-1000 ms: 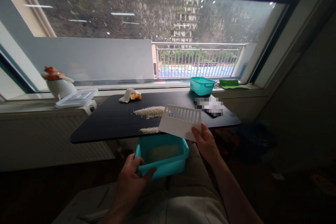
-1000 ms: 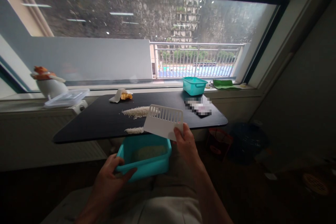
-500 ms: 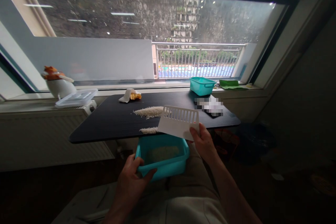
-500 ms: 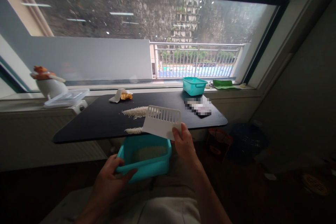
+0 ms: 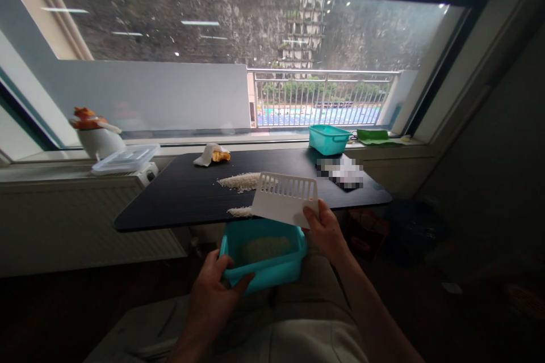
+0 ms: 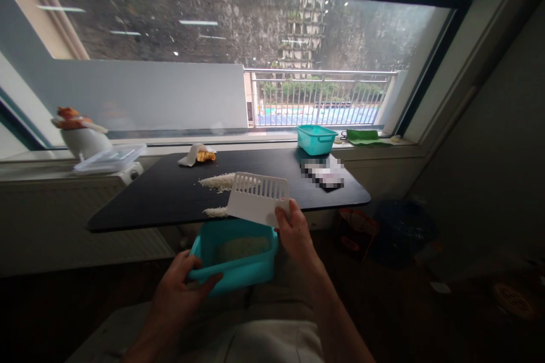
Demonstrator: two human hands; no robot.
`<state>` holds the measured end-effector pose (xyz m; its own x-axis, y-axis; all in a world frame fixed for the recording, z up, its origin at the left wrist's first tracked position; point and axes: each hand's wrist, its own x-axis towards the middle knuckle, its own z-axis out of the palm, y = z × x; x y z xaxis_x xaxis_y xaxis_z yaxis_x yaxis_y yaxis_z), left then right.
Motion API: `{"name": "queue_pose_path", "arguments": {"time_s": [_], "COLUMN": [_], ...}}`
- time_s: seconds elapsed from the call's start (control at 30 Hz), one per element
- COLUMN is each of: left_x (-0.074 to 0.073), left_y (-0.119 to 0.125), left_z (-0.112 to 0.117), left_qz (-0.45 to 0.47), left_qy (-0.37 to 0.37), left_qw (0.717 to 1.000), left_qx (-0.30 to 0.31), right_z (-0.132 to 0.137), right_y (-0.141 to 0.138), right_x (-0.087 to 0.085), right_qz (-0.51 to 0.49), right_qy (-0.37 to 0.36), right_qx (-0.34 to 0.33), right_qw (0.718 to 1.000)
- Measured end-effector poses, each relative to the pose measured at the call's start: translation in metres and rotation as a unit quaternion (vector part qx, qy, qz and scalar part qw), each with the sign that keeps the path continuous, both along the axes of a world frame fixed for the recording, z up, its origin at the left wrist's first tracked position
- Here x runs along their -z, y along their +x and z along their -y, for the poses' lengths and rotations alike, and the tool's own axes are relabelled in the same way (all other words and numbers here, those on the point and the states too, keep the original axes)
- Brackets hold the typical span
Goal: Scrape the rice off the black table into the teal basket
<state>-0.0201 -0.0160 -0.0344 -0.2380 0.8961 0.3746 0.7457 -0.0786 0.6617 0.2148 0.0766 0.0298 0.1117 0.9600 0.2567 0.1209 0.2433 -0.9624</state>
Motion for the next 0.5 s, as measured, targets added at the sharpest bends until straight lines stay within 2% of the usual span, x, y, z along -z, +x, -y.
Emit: {"name": "queue_pose_path", "arguments": {"time_s": [0.23, 0.5], "left_x": [0.001, 0.001], "left_y": [-0.002, -0.005], "left_z": [-0.001, 0.000], "left_qz": [0.002, 0.001], "left_qy": [-0.002, -0.002], "left_qw": [1.000, 1.000], "left_qx": [-0.004, -0.004], "right_z": [-0.003, -0.006], "right_y": [0.004, -0.011], "right_x": [0.003, 0.001], "right_qz": [-0.001, -0.008], "right_qy": [0.002, -0.018], "right_qx": [-0.005, -0.034], "right_qw": [1.000, 0.999]}}
